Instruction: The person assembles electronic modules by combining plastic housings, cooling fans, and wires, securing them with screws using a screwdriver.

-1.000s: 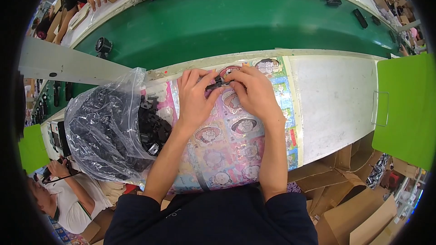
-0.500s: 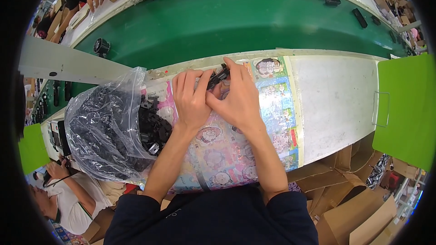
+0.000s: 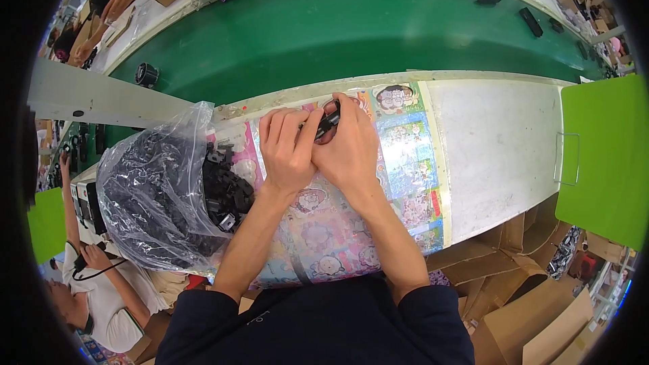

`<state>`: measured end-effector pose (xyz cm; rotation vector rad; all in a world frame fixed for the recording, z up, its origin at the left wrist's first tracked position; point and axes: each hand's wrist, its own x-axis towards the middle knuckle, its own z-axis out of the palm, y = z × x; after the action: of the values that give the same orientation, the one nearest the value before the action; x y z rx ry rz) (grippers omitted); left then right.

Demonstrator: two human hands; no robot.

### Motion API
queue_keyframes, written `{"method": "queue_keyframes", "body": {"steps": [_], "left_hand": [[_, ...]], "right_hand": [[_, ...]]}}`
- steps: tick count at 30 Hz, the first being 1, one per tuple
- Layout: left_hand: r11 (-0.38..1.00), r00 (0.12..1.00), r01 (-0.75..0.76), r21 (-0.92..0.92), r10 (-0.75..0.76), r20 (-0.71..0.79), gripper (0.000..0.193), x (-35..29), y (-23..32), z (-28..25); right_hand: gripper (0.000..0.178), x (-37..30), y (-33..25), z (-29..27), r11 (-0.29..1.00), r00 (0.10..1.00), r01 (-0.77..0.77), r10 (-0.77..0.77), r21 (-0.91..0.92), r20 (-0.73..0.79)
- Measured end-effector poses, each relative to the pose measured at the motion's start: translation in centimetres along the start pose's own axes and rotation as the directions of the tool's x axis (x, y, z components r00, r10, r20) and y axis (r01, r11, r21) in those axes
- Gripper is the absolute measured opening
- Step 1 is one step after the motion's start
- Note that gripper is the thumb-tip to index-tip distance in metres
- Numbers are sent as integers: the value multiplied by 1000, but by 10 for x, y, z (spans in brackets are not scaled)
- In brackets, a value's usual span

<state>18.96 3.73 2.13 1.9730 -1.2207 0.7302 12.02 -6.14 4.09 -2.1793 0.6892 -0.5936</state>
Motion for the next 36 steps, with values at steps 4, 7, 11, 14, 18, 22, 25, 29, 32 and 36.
{"method": "queue_keyframes", "body": {"steps": [4, 7, 11, 14, 18, 22, 25, 29, 32, 36], "left_hand": [[998, 998, 56, -40, -56, 1, 38, 2, 1, -1], [991, 993, 120, -65, -120, 2, 39, 2, 0, 0], [991, 995, 99, -93, -98, 5, 37, 1, -1, 2], [990, 996, 87, -114, -88, -4, 37, 2, -1, 2], [990, 997, 71, -124, -73, -13, 37, 1, -3, 2], [991, 998, 54, -122, -57, -24, 37, 1, -3, 1], [994, 998, 59, -97, -59, -4, 37, 3, -2, -1], [994, 997, 69, -87, -72, -36, 37, 5, -1, -1], [996, 997, 49, -79, -54, -59, 39, 4, -3, -2], [998, 998, -31, -55, 27, -64, 41, 0, -5, -2]], "right_hand": [[63, 0, -2, 0, 998, 1000, -12, 12, 55, -12], [64, 1, -4, 0, 996, 1000, -12, 15, 92, -23], [65, 1, -1, 1, 995, 999, 0, 4, 101, -39], [65, 1, -2, 0, 992, 1000, -3, 7, 122, -30], [65, 2, -5, -3, 987, 999, -31, 33, 158, -8], [66, 1, -3, -2, 984, 1000, -22, 24, 175, -4], [68, 1, 1, 0, 991, 1000, 12, -9, 136, -17], [70, 1, 0, -1, 997, 999, 41, -38, 68, -39], [71, 2, -4, -5, 999, 999, 0, 2, 46, -34], [58, 5, -6, -9, 995, 990, -101, 102, -21, 94]]}}
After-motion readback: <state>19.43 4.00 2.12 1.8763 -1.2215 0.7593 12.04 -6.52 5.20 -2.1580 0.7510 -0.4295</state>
